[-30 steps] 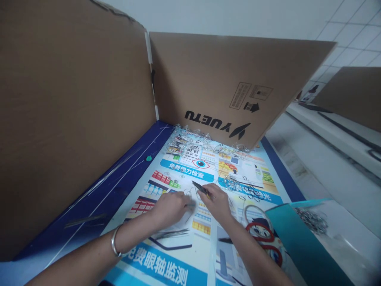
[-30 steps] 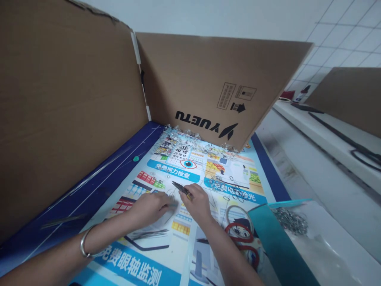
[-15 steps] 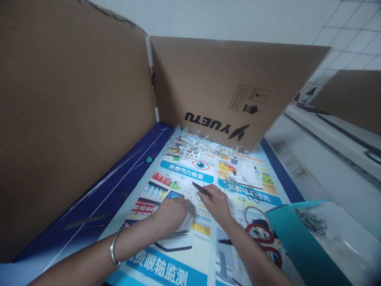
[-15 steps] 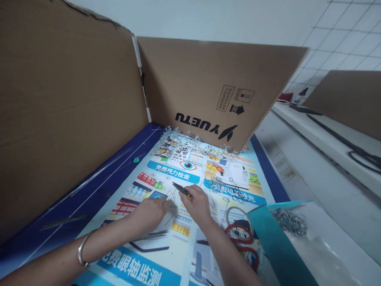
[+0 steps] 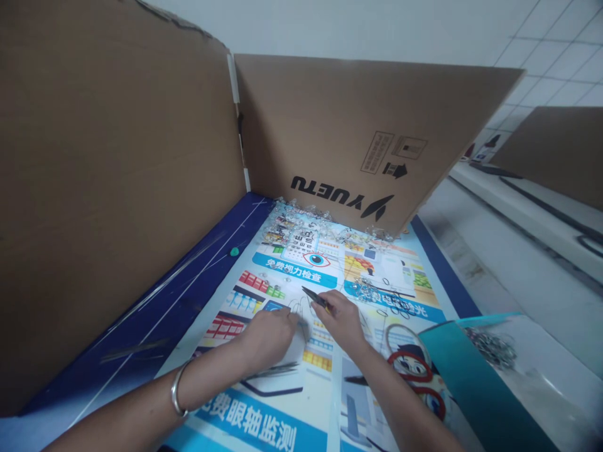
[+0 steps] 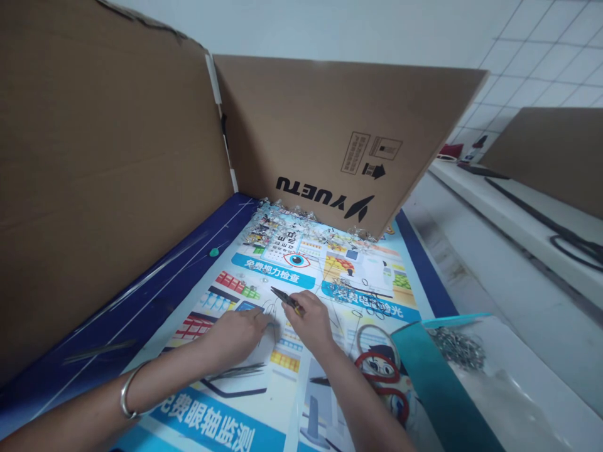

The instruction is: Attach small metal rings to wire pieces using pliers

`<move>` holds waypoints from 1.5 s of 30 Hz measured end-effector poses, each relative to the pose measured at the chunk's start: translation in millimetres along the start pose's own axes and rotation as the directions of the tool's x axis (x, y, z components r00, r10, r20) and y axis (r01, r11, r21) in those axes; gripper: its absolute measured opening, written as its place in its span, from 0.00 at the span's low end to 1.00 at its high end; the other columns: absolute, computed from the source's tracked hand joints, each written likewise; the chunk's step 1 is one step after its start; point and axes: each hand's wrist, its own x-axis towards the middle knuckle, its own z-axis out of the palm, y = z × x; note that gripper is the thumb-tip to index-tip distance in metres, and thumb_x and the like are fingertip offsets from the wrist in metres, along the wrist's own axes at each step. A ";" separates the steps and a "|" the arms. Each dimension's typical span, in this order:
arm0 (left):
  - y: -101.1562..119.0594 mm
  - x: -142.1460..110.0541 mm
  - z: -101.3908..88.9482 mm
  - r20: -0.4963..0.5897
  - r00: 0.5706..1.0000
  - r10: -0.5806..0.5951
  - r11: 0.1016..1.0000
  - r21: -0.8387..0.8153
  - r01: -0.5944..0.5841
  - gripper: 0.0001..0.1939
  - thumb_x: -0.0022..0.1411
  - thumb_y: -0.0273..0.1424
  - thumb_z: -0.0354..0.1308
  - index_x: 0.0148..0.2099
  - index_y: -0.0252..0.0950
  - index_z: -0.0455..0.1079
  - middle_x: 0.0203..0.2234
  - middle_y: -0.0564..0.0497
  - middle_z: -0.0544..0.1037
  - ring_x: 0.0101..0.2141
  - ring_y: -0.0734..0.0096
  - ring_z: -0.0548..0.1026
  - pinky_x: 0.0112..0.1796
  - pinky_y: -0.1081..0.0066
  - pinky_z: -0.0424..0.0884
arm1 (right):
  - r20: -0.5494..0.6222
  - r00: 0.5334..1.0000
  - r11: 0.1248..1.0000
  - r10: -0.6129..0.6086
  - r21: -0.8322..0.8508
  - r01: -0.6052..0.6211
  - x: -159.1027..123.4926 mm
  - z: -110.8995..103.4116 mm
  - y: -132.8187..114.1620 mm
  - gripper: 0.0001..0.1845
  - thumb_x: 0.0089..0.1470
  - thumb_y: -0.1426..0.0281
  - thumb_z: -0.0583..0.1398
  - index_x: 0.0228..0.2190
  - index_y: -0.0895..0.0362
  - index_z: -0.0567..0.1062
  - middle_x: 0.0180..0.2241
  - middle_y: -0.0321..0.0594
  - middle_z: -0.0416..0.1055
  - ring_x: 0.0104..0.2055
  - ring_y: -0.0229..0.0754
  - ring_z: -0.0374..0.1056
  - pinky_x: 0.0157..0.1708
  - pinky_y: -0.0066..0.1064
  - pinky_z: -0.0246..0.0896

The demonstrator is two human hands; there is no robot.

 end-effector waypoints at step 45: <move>-5.2 1.4 10.2 -0.008 0.996 0.084 0.995 0.064 -0.083 0.13 0.50 0.19 0.46 0.38 0.32 0.66 0.28 0.42 0.74 0.27 0.59 0.73 0.24 0.67 0.66 | 0.626 0.708 0.785 0.326 -0.597 0.166 6.1 -59.5 -31.8 0.18 0.46 0.54 0.53 0.28 0.53 0.76 0.28 0.39 0.73 0.31 0.42 0.67 0.22 0.27 0.41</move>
